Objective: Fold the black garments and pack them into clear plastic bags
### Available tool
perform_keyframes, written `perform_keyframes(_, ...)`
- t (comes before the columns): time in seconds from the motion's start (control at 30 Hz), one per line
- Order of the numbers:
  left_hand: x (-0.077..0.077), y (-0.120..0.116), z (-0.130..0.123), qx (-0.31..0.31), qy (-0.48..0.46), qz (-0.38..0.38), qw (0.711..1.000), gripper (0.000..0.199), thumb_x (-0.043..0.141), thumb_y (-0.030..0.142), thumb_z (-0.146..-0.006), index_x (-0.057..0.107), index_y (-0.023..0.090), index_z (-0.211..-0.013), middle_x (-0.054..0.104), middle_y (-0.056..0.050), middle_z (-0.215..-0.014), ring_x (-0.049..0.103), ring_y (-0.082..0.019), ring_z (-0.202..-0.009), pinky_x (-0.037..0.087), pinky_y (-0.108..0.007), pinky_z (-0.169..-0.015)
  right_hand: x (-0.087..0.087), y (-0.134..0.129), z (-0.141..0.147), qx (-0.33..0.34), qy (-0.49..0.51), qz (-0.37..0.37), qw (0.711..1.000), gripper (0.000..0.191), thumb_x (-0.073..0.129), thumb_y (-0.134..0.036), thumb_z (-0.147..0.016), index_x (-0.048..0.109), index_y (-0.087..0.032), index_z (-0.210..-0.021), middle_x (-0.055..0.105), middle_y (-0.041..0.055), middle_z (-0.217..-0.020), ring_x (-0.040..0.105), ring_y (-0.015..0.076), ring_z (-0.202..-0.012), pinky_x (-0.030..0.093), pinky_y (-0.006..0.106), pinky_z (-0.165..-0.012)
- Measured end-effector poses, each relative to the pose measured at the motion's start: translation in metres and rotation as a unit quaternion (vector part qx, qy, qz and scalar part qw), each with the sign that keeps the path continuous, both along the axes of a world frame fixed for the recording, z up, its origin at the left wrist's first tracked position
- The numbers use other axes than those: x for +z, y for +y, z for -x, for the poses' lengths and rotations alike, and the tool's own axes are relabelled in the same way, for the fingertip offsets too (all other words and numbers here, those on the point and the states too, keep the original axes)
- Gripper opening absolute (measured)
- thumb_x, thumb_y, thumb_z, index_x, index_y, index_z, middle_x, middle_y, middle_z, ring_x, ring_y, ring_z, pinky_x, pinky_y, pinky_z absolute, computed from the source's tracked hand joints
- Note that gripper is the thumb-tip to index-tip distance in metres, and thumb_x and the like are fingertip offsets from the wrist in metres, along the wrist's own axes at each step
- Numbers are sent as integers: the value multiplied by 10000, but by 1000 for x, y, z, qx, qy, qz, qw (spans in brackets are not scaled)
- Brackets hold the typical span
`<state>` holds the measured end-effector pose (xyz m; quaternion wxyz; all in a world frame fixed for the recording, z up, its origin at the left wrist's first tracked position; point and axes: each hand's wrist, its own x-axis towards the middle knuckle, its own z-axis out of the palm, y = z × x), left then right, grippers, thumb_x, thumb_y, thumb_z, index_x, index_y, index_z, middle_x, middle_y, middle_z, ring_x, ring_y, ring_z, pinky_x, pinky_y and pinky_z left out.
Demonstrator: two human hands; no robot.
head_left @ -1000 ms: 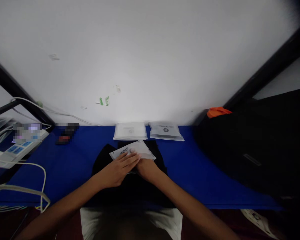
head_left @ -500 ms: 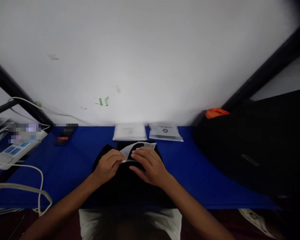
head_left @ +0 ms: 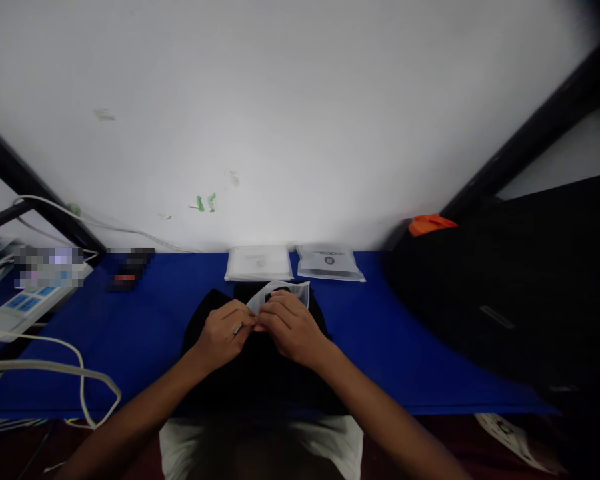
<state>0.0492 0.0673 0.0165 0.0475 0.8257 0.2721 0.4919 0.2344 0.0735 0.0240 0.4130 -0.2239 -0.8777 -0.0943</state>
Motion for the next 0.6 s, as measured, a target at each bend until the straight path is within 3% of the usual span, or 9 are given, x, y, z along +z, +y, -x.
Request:
perform_keyframes(0.23,1,-2,5,-3,14,-21,1000,154,563,60,-894,597,168,-790,643,-20,-756,630,-108,-705,533,-213,-627,3,9,-15,9,-42,-1,999,185,434,-178,-986,617,-179,-961,693,49,-923,573,186,-891,446,389,-970)
perform_keyframes(0.53,15,0,21,39,-55,-33,997,161,614,34,-855,612,168,-765,668,-18,-754,659,-113,-726,548,-212,-631,-12,32,-91,-112,-24,83,990,127,470,-176,-962,594,-198,-978,655,79,-913,570,234,-912,469,422,-850)
perform_keyframes(0.6,16,0,21,17,-61,-19,998,162,611,35,-855,612,167,-761,668,-19,-743,660,-117,-713,549,-215,-614,-10,29,-101,-119,-22,120,985,124,475,-193,-964,597,-198,-983,654,84,-907,577,237,-905,481,422,-832)
